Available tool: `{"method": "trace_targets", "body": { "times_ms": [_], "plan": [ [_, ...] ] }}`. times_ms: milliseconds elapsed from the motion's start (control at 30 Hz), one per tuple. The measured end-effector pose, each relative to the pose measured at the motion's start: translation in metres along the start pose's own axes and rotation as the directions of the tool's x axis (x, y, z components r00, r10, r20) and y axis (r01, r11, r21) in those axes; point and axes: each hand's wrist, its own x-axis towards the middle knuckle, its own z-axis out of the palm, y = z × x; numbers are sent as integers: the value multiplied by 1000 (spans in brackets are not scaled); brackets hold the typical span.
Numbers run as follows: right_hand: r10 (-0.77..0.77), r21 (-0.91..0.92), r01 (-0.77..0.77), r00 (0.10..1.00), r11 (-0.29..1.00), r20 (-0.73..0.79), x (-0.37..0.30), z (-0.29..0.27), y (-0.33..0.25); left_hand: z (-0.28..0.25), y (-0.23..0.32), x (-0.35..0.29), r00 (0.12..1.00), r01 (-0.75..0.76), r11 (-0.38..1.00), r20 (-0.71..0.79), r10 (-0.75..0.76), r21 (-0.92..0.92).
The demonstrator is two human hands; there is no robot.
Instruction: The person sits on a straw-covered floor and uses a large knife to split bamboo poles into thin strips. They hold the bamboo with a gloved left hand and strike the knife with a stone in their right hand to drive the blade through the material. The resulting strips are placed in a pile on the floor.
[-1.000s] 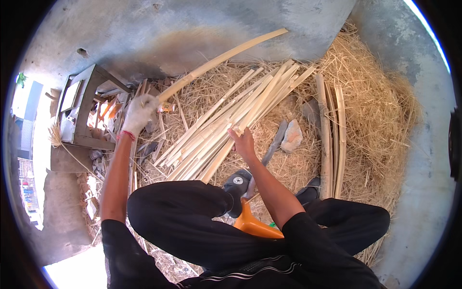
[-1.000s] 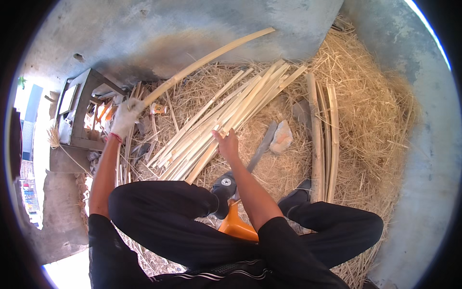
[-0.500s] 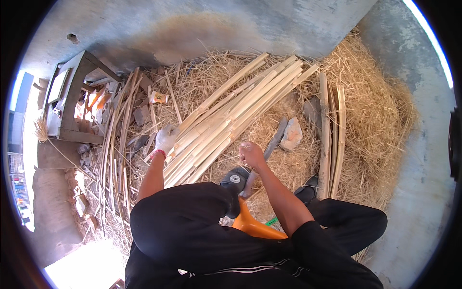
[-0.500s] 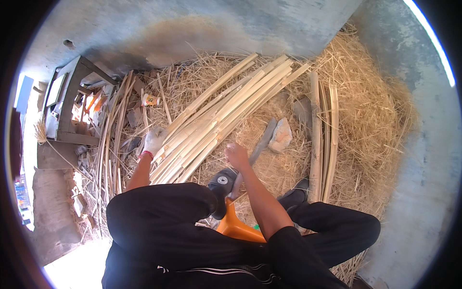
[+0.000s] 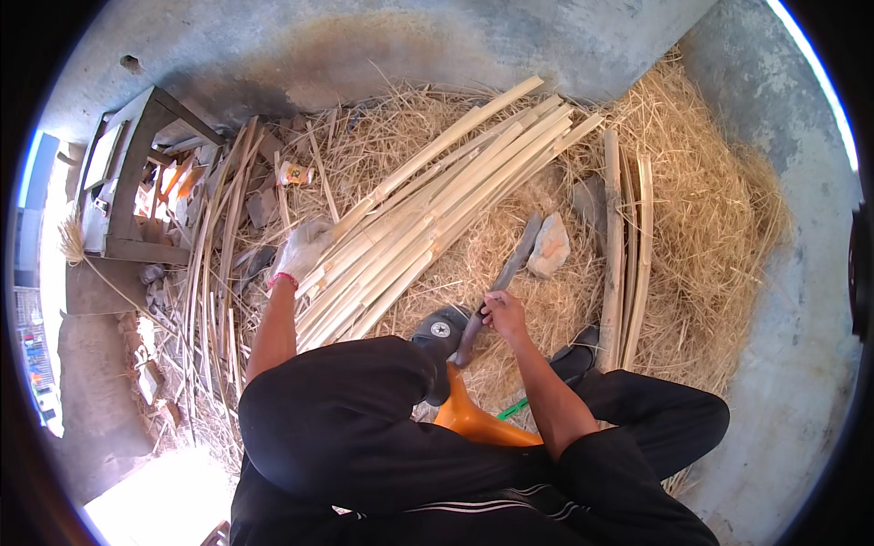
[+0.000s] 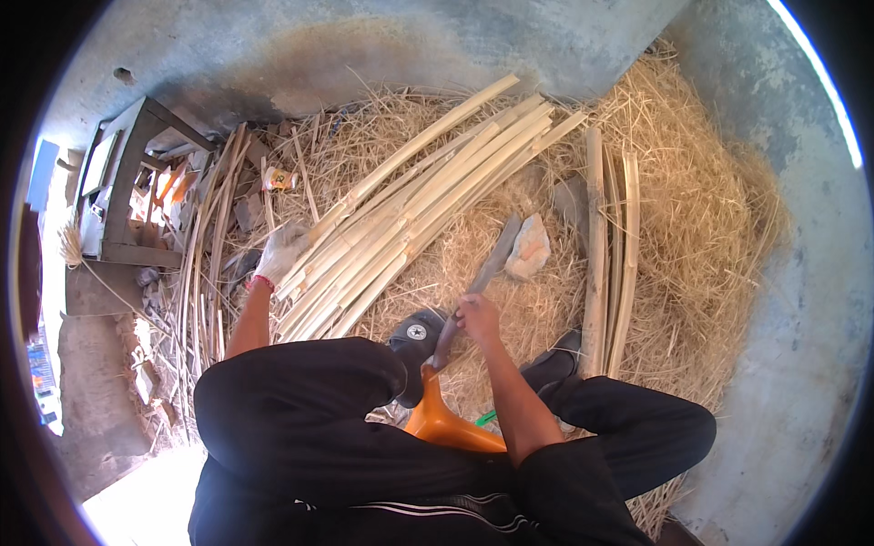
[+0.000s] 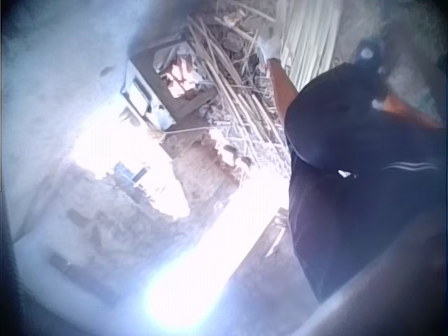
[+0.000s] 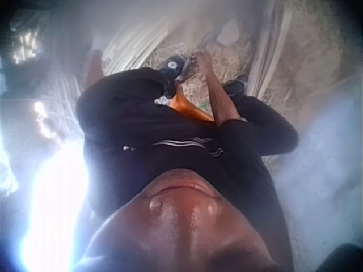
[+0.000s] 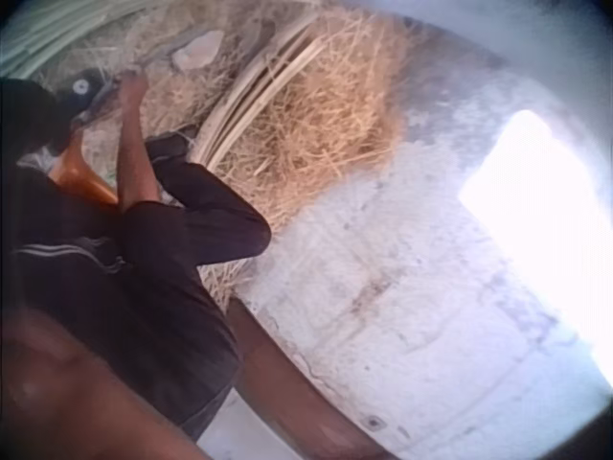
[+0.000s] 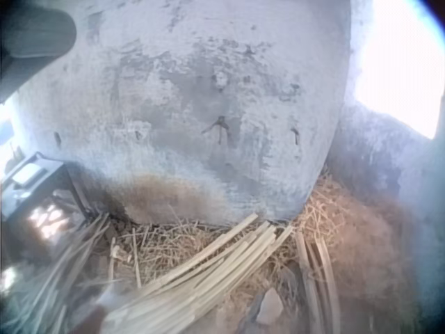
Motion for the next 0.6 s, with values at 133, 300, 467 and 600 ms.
{"method": "trace_targets", "body": {
  "times_ms": [133, 300, 467, 600],
  "plan": [
    [21, 28, -21, 1000, 999, 21, -2, -2, 10, 16, 51, -26, 972, 197, 975, 150, -181, -102],
    [-34, -8, 34, 999, 999, 9, -7, -4, 16, 39, 0, -29, 987, 151, 983, 39, -156, 109],
    [-51, 43, 52, 998, 998, -39, -12, -18, 22, 40, -15, -25, 966, 241, 964, 71, -249, 109],
    [-3, 96, 10, 998, 995, -67, -13, -23, 20, 28, -23, -19, 955, 277, 950, 63, -288, 144]
  ]
}}
